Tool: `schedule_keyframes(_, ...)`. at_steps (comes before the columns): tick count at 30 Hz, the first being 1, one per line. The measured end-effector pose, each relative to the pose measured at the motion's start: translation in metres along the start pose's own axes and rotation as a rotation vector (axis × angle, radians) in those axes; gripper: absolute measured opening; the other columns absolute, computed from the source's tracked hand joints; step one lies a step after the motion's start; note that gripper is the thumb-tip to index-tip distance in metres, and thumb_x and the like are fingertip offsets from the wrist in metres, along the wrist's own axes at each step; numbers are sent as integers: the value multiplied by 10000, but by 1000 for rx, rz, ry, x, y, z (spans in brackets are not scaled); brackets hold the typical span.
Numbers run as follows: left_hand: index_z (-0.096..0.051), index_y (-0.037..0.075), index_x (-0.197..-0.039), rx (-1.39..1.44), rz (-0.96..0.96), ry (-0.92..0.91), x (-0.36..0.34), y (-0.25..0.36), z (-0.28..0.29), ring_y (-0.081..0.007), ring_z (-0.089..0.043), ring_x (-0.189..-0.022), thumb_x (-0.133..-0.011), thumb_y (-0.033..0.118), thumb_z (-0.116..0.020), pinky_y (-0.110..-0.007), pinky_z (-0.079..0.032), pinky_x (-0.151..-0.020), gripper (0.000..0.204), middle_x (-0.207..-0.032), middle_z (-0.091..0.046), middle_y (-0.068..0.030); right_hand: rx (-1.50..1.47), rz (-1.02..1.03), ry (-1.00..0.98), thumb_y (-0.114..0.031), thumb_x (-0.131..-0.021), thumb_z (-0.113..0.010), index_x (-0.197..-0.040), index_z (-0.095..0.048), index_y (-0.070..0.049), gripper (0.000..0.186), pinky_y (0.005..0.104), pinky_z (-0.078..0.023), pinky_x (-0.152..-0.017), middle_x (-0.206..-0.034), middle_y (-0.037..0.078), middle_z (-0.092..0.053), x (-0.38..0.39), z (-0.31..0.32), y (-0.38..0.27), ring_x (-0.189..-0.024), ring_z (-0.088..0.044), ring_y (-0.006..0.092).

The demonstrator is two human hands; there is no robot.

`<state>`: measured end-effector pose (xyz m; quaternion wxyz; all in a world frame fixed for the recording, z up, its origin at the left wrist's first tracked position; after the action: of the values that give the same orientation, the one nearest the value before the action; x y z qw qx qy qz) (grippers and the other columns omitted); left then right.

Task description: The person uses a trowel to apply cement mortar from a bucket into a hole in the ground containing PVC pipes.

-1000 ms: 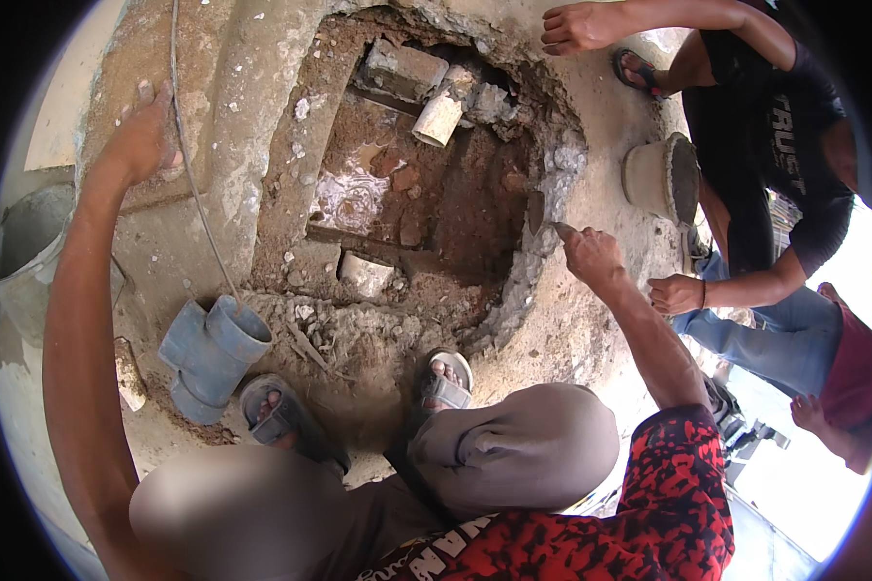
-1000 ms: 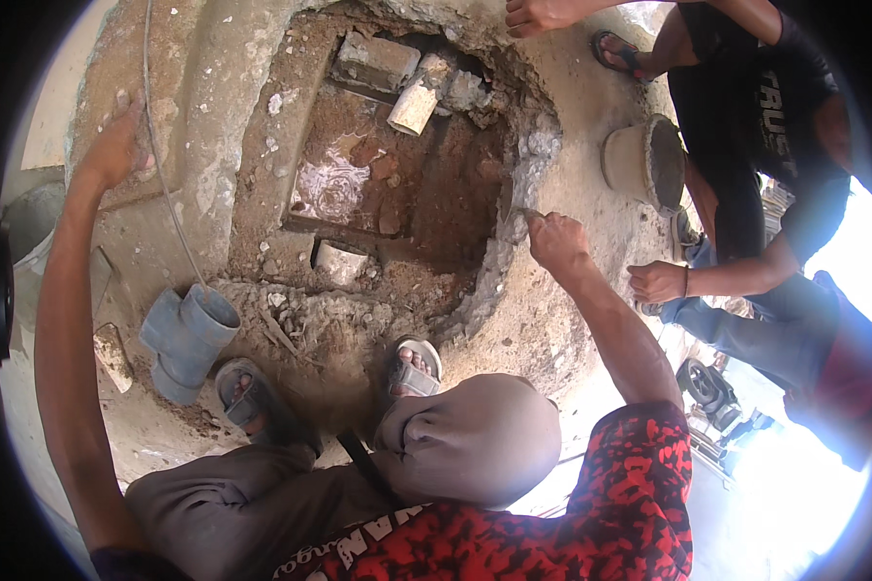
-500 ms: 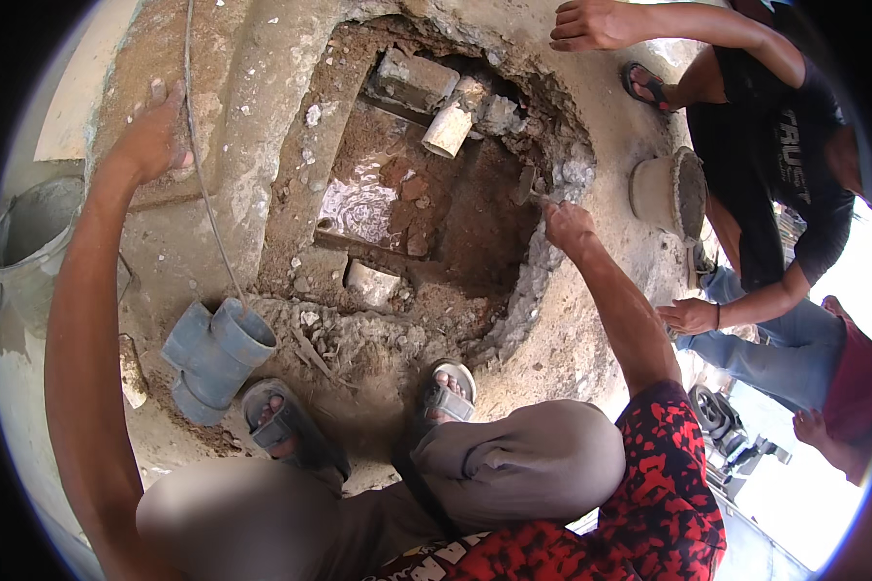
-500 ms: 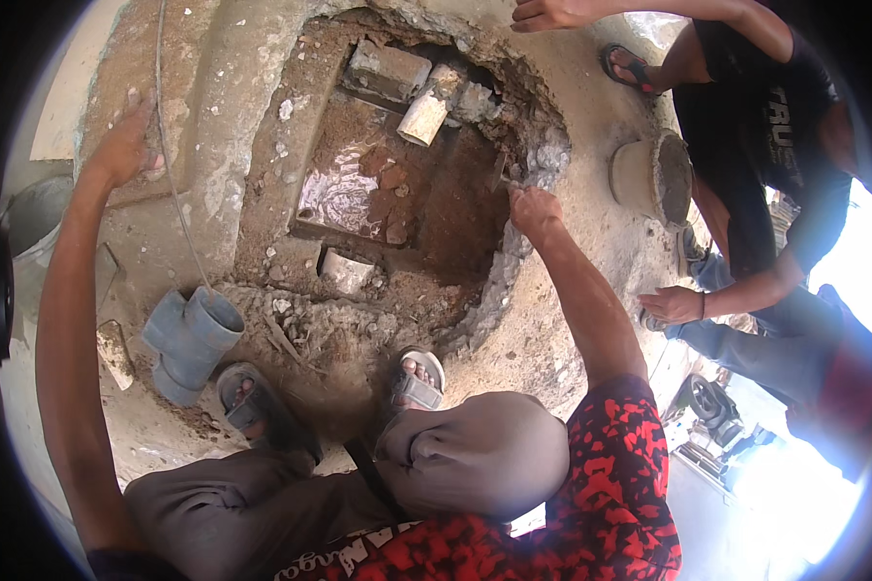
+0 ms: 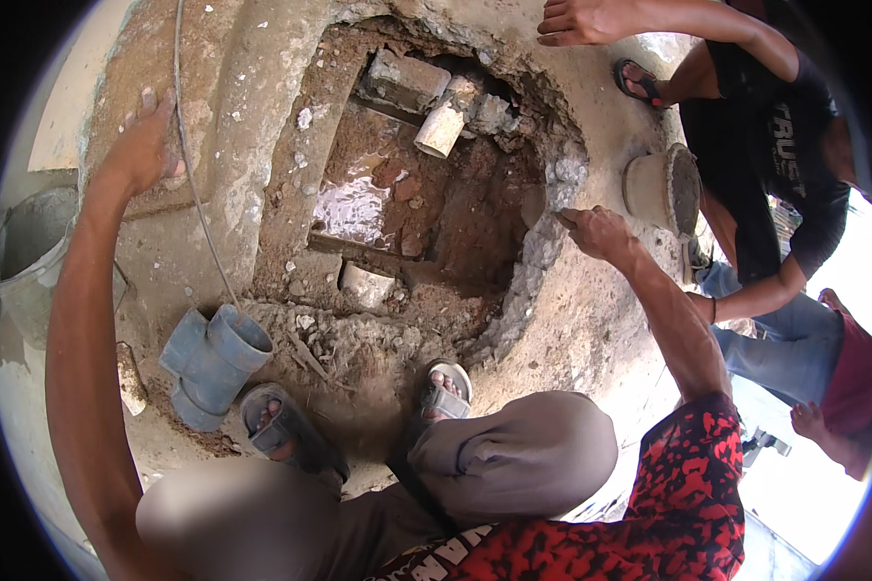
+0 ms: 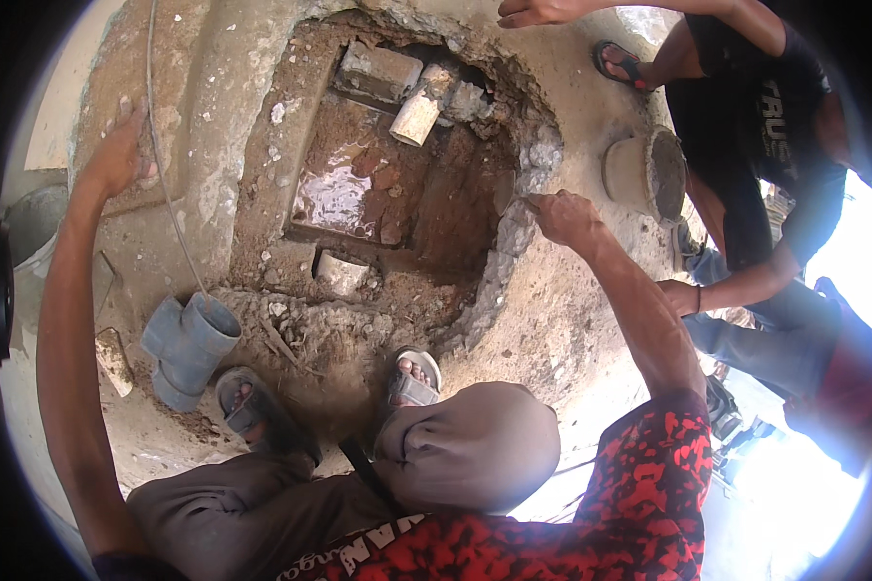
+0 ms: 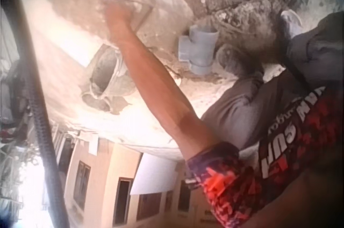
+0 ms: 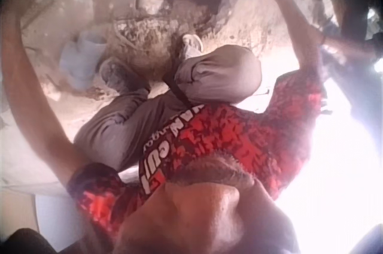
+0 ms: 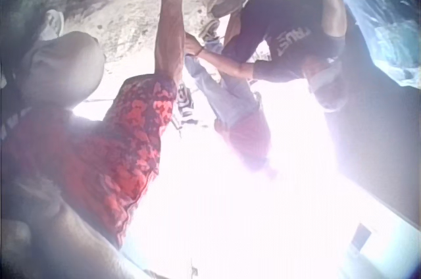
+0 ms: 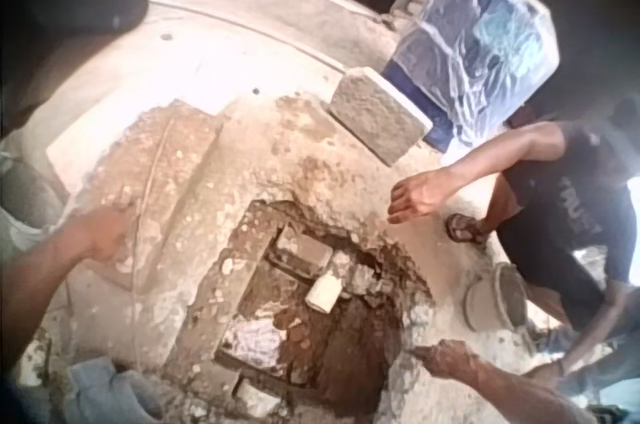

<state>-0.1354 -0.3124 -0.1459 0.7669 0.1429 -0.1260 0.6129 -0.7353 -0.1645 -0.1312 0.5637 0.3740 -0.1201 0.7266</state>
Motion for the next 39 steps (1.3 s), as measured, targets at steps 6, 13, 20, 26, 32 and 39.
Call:
schedule_keyframes(6,-164,-23,-1423,33,-69,16,-15,26,3,-407,-256,-1327,-651,82,-733,-445,-195,-1111,965,-1424,-192,-325,-63,-200,49,-214,-885,-429,-1189,-536,-197,323,488,-509,-737,-881,214,-653,-12,-48,36,-832,-631,391)
schedule_keyframes(13,-181,-20,-1420,29,-12,23,1,-3,-6,-401,-259,-1329,-652,72,-736,-447,-186,-1117,951,-1433,-192,-309,-155,-46,6,-203,-854,-452,-1205,-540,-194,362,503,-501,-730,-866,248,-635,2,16,-21,-822,-627,398)
schedule_keyframes(20,-175,-9,-1424,77,27,-2,-4,18,11,-409,-226,-1339,-646,77,-745,-445,-177,-1120,969,-1449,-146,-301,-60,-186,17,-131,-870,-368,-1199,-526,-91,367,491,-510,-724,-863,241,-639,-28,-47,-14,-825,-630,395)
schedule_keyframes(26,-144,-14,-1429,-3,-6,-4,-1,7,-1,-413,-208,-1343,-648,74,-742,-450,-172,-1119,988,-1438,-153,-317,-137,95,-82,-211,-915,-393,-1231,-497,-128,343,476,-532,-726,-821,180,-656,26,-22,-96,-807,-649,359)
schedule_keyframes(32,-148,-30,-1424,102,-72,-8,-9,26,9,-414,-185,-1351,-631,68,-745,-456,-157,-1121,997,-1418,-170,-346,78,-210,-79,-190,-900,-418,-1258,-481,-97,376,396,-547,-724,-957,128,-668,-55,-58,-1,-896,-652,288)
schedule_keyframes(39,-159,-9,-1430,83,-8,-1,-7,15,4,-382,-125,-1378,-630,30,-722,-418,-140,-1127,979,-1445,-167,-303,-186,-49,-152,-184,-915,-403,-1183,-534,-66,321,437,-525,-773,-1127,198,-592,6,-167,-81,-951,-632,317)
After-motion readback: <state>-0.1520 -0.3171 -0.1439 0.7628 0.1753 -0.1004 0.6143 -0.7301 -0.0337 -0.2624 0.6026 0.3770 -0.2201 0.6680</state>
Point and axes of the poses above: each hand's wrist, its own x-axis away from the middle knuckle, its own z-axis out of the back of the hand, y = z × x, the point moved 6 cm from there along -x, towards the middle knuckle
